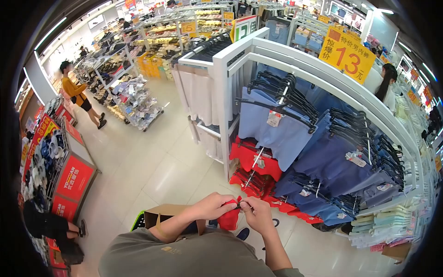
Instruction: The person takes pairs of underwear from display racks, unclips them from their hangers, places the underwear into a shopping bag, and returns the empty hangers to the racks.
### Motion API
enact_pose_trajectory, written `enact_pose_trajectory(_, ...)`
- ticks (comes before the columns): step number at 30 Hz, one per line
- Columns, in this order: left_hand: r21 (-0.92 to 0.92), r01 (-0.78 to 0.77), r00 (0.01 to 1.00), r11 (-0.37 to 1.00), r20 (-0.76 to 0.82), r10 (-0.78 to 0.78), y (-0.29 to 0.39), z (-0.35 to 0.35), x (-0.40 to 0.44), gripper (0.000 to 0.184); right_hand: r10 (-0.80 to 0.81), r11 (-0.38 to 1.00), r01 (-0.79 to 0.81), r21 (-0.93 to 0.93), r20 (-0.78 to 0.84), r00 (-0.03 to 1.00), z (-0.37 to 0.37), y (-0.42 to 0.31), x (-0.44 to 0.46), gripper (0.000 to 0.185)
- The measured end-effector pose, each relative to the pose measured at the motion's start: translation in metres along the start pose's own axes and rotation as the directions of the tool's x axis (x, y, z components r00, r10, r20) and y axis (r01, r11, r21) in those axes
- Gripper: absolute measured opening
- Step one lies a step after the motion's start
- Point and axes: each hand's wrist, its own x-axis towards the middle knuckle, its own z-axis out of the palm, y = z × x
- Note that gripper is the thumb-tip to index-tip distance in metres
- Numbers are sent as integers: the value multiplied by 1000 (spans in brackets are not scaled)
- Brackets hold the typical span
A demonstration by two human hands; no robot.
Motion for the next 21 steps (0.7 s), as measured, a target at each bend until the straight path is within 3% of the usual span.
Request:
enact_pose_trajectory(4,-34,-11,997,999,80,14,1,-2,7,25,-28,999,27,-30,-26,999,-4,0,-3,15)
enact_pose_trajectory(13,-64,-60,996,996,-71,55,9,22,13,24,-41,995,30,-97,-112,993,-14,-7,-12,15)
enact_pose_trajectory(21,-36,-17,997,999,-77,14,11,19,12,23,-69,985,48,-164,-125,990,-13,-8,-6,14)
